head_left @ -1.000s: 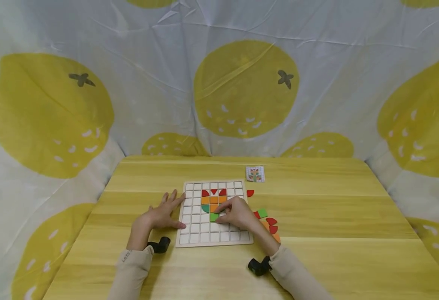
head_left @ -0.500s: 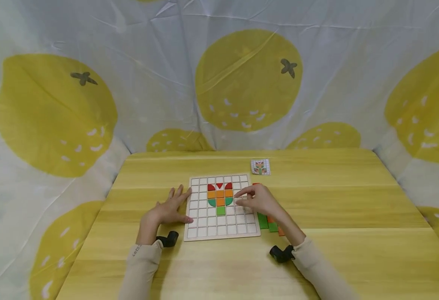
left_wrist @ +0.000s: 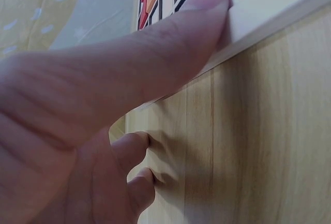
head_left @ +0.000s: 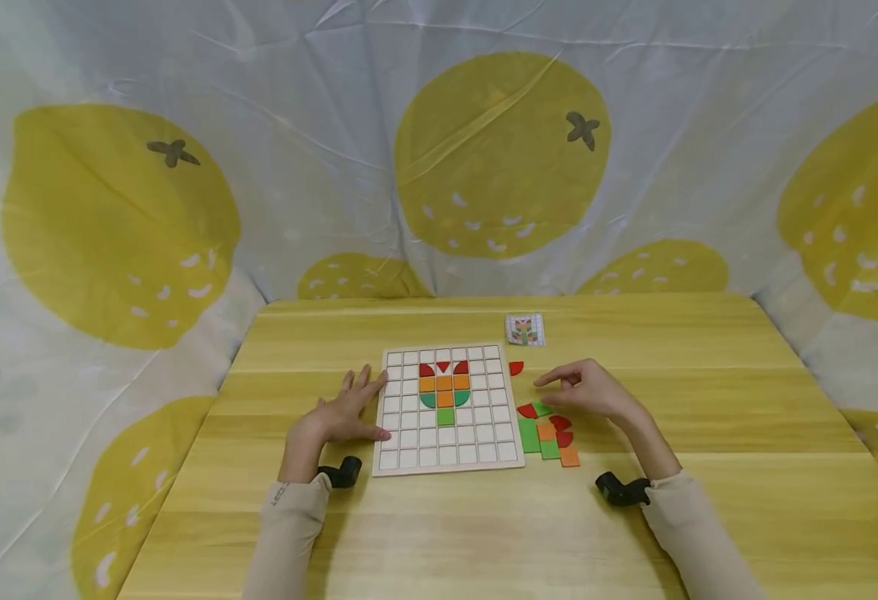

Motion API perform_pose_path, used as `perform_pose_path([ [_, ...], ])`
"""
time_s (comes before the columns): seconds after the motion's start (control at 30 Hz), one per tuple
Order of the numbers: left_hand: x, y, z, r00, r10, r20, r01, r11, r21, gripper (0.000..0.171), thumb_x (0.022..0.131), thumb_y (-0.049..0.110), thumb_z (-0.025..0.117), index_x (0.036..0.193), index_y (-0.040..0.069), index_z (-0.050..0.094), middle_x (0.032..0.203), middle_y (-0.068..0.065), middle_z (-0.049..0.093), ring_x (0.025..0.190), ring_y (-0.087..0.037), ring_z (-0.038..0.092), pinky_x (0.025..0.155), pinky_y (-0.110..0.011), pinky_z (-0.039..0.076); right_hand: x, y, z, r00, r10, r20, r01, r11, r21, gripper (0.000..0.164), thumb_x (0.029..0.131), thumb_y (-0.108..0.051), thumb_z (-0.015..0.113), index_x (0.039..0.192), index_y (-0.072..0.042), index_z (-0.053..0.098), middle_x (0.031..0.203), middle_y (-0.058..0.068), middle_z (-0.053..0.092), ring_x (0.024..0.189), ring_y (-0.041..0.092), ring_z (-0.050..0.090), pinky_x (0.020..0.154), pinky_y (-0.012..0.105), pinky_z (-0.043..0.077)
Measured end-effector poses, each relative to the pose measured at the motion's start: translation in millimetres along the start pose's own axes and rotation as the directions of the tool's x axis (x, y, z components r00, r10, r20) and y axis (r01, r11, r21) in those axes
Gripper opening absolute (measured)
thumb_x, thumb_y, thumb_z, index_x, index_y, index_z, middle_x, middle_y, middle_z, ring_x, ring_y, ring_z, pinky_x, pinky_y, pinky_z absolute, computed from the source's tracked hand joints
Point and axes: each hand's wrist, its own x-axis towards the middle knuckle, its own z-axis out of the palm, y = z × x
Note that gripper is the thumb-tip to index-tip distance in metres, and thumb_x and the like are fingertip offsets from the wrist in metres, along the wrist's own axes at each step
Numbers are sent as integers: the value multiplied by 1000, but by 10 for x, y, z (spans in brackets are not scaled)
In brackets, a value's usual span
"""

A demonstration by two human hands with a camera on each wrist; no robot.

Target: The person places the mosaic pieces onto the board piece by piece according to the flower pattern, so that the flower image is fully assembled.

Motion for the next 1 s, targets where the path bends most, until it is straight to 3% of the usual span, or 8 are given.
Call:
perform_pose_path([
  [0.27, 17, 6, -16, 1000, -8, 3, 8, 1000, 7, 101, 92, 38, 77, 168, 15, 14, 174, -21, -8, 160, -46, -11, 112, -87, 0, 49, -24, 78, 992, -31, 120, 32, 999, -9, 30, 86, -9, 82, 114, -1, 78, 57, -5, 37, 53, 7, 31, 55, 21, 29],
  [0.57, 14, 21, -26, 1000, -4, 6, 4, 1000, -7, 102, 92, 36, 78, 168, 14, 14, 173, -22, -9, 159, -47, -13, 112, -88, -2, 70, -17, 115, 993, -3, 118, 8, 999, -41, 23, 87, -9, 82, 109, -1, 80, 57, -6, 39, 53, 6, 32, 54, 21, 27],
  [0.9, 11, 10, -32, 1000, 2, 13, -2, 1000, 1, 102, 93, 36, 78, 168, 14, 12, 173, -22, -11, 158, -49, -14, 111, -88, -2, 60, 25, 57, 988, -26, 151, 26, 1000, 2, 27, 87, -6, 80, 112, 3, 77, 60, -5, 38, 55, 5, 33, 57, 20, 32],
  [1.0, 19, -10, -28, 1000, 3, 16, -3, 1000, 1, 102, 93, 36, 78, 168, 15, 12, 173, -22, -12, 158, -48, -15, 111, -88, -2, 68, 8, 81, 992, -19, 125, 21, 1000, -16, 25, 86, -6, 81, 109, 3, 77, 60, -4, 39, 55, 6, 33, 56, 20, 32],
])
